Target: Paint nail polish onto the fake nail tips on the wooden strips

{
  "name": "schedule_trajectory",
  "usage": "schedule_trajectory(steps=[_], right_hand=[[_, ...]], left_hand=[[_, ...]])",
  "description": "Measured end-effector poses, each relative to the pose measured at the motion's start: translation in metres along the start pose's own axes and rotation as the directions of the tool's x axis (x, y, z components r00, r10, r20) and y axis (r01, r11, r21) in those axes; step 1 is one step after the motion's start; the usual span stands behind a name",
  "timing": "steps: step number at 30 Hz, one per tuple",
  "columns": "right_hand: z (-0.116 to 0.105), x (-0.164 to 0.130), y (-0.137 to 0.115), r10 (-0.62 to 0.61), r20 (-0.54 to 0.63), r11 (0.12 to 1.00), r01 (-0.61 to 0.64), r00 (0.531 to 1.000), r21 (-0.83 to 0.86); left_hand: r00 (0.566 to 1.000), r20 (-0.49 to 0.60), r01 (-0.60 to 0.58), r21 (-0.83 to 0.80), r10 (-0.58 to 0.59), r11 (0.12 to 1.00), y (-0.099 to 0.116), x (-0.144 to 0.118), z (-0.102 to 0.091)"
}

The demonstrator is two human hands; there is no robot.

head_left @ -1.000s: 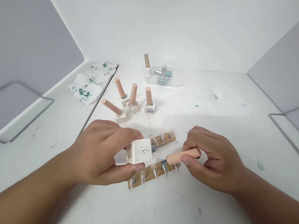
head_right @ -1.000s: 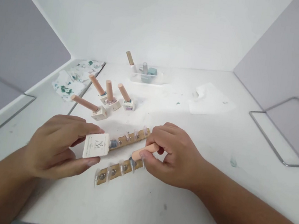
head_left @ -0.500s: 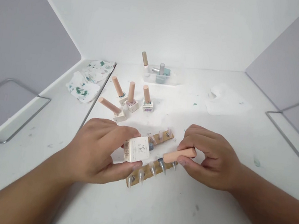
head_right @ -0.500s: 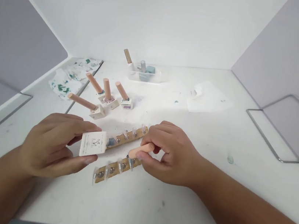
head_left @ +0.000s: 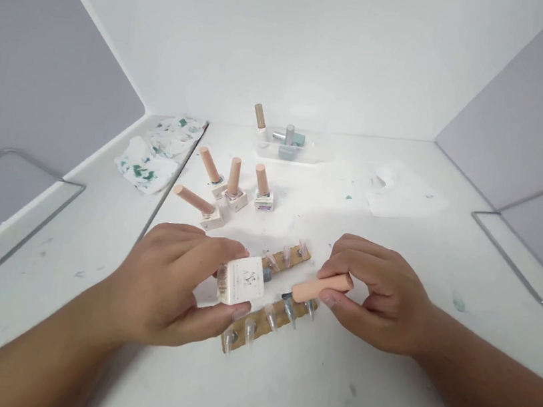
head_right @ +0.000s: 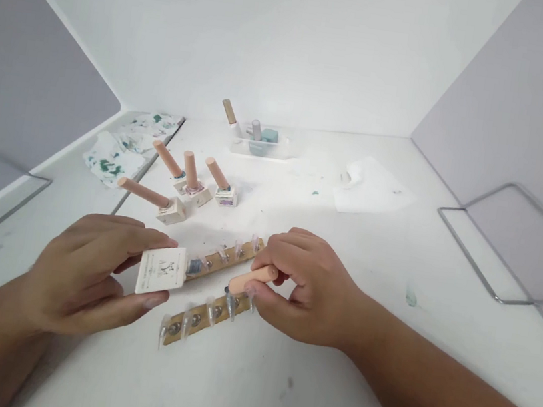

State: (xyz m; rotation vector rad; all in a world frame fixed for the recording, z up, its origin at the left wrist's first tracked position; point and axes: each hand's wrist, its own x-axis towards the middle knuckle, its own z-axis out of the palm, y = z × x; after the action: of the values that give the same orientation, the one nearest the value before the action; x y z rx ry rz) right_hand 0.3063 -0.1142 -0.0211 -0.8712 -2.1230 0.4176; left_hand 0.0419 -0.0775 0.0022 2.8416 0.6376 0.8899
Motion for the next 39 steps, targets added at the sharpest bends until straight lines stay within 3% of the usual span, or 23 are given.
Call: schedule_trajectory(steps=[39], right_hand=[[-0.003,0.0022,0.0028,-0.019,0.003,0.999,0.019,1.0,0.046]], left_hand=[[0.998,-0.001,-0.063,0.044,0.063,0.997,-0.0023,0.0007,-0.0023]])
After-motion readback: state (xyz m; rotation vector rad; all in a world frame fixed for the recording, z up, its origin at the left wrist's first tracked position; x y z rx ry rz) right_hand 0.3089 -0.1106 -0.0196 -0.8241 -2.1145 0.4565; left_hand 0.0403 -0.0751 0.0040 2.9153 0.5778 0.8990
